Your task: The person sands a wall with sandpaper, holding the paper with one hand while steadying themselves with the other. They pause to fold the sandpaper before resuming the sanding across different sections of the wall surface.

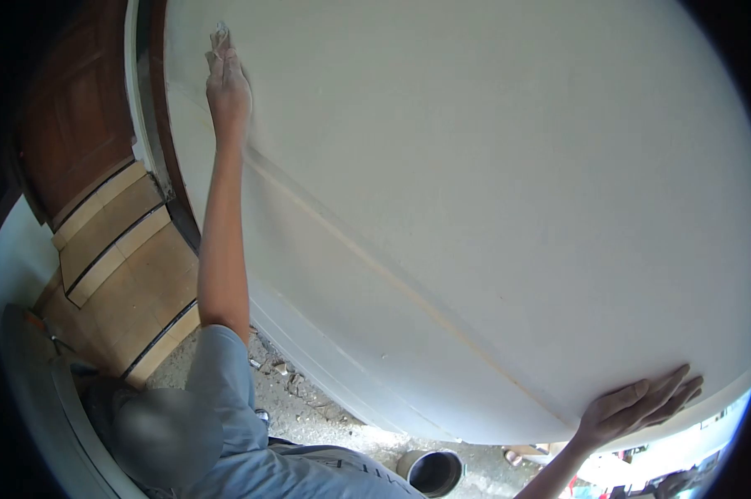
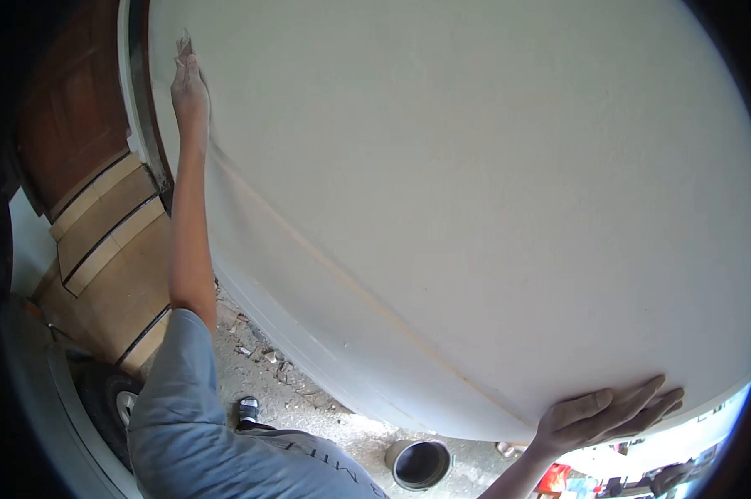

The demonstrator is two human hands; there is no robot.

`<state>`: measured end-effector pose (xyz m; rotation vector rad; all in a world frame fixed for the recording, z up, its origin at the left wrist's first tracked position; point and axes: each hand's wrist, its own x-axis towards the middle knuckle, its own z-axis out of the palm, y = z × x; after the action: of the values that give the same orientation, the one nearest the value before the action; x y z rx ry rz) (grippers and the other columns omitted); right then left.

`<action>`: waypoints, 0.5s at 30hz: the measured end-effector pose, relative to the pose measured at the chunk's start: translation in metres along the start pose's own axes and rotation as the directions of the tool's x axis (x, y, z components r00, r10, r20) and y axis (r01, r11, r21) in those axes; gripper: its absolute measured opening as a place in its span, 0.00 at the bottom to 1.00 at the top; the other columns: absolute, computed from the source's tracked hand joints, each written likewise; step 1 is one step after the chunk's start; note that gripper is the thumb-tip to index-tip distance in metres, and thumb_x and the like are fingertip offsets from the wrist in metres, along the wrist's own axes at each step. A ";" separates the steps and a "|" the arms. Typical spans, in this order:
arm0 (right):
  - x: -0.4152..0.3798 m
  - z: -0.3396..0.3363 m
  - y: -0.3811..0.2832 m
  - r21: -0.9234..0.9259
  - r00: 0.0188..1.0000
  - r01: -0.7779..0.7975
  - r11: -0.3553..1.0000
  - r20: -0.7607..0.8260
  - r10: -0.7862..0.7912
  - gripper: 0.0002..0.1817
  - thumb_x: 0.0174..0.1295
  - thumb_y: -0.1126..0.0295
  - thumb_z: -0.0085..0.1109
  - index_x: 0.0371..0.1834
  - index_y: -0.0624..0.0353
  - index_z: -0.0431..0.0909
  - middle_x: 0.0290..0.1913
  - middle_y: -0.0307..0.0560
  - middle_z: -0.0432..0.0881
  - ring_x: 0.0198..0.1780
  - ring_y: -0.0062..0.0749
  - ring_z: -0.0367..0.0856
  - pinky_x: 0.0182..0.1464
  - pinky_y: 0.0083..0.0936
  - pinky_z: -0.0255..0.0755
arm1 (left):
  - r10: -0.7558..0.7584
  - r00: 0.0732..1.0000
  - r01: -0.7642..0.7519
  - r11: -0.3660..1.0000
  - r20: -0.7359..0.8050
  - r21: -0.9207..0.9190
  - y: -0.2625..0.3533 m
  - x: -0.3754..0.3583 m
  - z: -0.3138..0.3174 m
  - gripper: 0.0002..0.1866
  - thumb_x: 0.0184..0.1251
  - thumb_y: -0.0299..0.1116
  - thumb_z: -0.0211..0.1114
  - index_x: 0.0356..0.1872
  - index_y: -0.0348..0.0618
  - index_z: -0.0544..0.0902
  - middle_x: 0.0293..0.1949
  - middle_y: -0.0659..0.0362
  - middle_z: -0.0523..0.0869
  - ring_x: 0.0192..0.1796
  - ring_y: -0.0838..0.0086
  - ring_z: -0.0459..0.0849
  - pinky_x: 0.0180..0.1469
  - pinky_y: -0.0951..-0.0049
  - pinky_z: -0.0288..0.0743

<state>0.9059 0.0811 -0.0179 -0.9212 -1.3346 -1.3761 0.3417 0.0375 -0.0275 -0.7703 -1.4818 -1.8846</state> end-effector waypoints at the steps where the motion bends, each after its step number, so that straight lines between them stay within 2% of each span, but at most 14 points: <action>1: 0.000 0.001 0.000 0.000 1.000 -0.006 1.000 -0.001 0.006 0.28 0.71 0.50 0.26 0.70 0.46 0.60 0.71 0.51 0.59 0.73 0.47 0.55 0.71 0.53 0.53 | 0.119 0.993 -0.118 0.993 -0.008 0.003 0.017 -0.015 0.005 0.26 0.77 0.45 0.38 0.69 0.45 0.63 0.71 0.54 0.60 0.75 0.63 0.53 0.75 0.61 0.41; 2: -0.001 0.002 0.002 0.000 1.000 -0.011 1.000 0.003 0.011 0.28 0.71 0.50 0.26 0.70 0.46 0.60 0.71 0.52 0.59 0.73 0.47 0.55 0.71 0.54 0.53 | 0.234 0.972 -0.234 0.972 -0.012 0.007 0.036 -0.032 0.009 0.25 0.77 0.44 0.37 0.69 0.45 0.63 0.71 0.54 0.61 0.75 0.63 0.53 0.75 0.61 0.41; 3: -0.003 0.003 0.002 0.003 1.000 -0.012 1.000 0.008 0.012 0.28 0.71 0.50 0.26 0.70 0.46 0.59 0.71 0.52 0.59 0.73 0.47 0.55 0.71 0.54 0.53 | 0.447 0.894 -0.445 0.892 0.017 -0.078 0.058 -0.050 0.013 0.24 0.77 0.41 0.38 0.68 0.44 0.65 0.71 0.54 0.61 0.75 0.59 0.53 0.75 0.58 0.41; 5: 0.000 0.002 -0.003 0.031 1.000 -0.030 0.999 0.002 0.030 0.28 0.71 0.49 0.28 0.69 0.47 0.61 0.70 0.53 0.59 0.72 0.49 0.55 0.71 0.54 0.54 | 0.487 0.872 -0.479 0.870 0.044 -0.117 0.137 -0.121 0.026 0.23 0.73 0.37 0.44 0.67 0.46 0.67 0.71 0.55 0.62 0.74 0.57 0.53 0.74 0.48 0.37; 6: 0.001 0.001 -0.005 0.053 0.999 -0.031 0.998 -0.006 0.031 0.28 0.71 0.50 0.29 0.69 0.47 0.62 0.70 0.53 0.60 0.72 0.49 0.55 0.70 0.54 0.54 | 0.481 0.833 -0.466 0.876 0.274 -0.122 0.168 -0.173 0.036 0.24 0.70 0.35 0.46 0.67 0.47 0.67 0.70 0.54 0.63 0.74 0.57 0.54 0.73 0.44 0.37; 8: 0.005 -0.003 -0.009 0.125 0.999 -0.028 0.992 -0.023 0.031 0.26 0.71 0.52 0.34 0.66 0.50 0.67 0.69 0.52 0.62 0.72 0.50 0.56 0.70 0.52 0.54 | 0.569 0.752 -0.434 0.807 0.332 -0.400 0.263 -0.270 0.047 0.25 0.70 0.40 0.46 0.68 0.52 0.65 0.72 0.57 0.60 0.74 0.59 0.53 0.73 0.44 0.41; 9: 0.001 -0.005 -0.007 0.142 0.998 -0.057 0.988 -0.003 0.058 0.24 0.72 0.54 0.37 0.65 0.52 0.69 0.69 0.51 0.63 0.71 0.49 0.58 0.71 0.51 0.53 | 0.617 0.706 -0.396 0.751 0.347 -0.529 0.285 -0.293 0.046 0.26 0.70 0.42 0.47 0.68 0.54 0.65 0.72 0.59 0.59 0.75 0.60 0.53 0.72 0.44 0.43; 11: -0.005 -0.003 0.002 0.130 0.992 -0.120 0.984 0.049 0.114 0.27 0.70 0.49 0.32 0.65 0.48 0.69 0.70 0.51 0.62 0.72 0.48 0.58 0.71 0.51 0.53 | 0.639 0.708 -0.472 0.745 0.301 -0.471 0.285 -0.293 0.044 0.25 0.70 0.42 0.45 0.68 0.54 0.64 0.73 0.60 0.58 0.75 0.61 0.53 0.73 0.45 0.44; 13: -0.007 0.000 0.008 0.085 0.998 -0.055 0.995 0.016 0.054 0.27 0.70 0.48 0.31 0.65 0.46 0.69 0.70 0.50 0.62 0.71 0.48 0.58 0.71 0.52 0.53 | 0.696 0.603 -0.484 0.707 0.389 -0.515 0.247 -0.267 0.036 0.25 0.70 0.42 0.45 0.68 0.55 0.66 0.72 0.61 0.59 0.74 0.61 0.53 0.72 0.44 0.44; 14: -0.008 0.001 0.010 0.063 1.000 -0.020 0.998 0.005 0.020 0.27 0.70 0.48 0.30 0.65 0.45 0.69 0.70 0.50 0.63 0.71 0.48 0.59 0.71 0.53 0.53 | 0.658 0.658 -0.481 0.742 0.367 -0.467 0.221 -0.251 0.032 0.24 0.71 0.39 0.44 0.68 0.56 0.66 0.72 0.61 0.60 0.74 0.60 0.55 0.72 0.44 0.44; 15: -0.008 0.001 0.011 0.053 1.000 -0.003 0.999 0.000 0.003 0.27 0.70 0.48 0.29 0.65 0.45 0.69 0.70 0.50 0.62 0.71 0.48 0.59 0.71 0.53 0.53 | 0.637 0.707 -0.539 0.767 0.309 -0.348 0.189 -0.224 0.023 0.24 0.69 0.34 0.45 0.67 0.58 0.67 0.71 0.58 0.63 0.74 0.59 0.56 0.71 0.43 0.44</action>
<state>0.9183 0.0843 -0.0232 -0.8876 -1.3630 -1.3325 0.6320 0.0504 -0.0758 -1.6289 -1.0339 -1.4416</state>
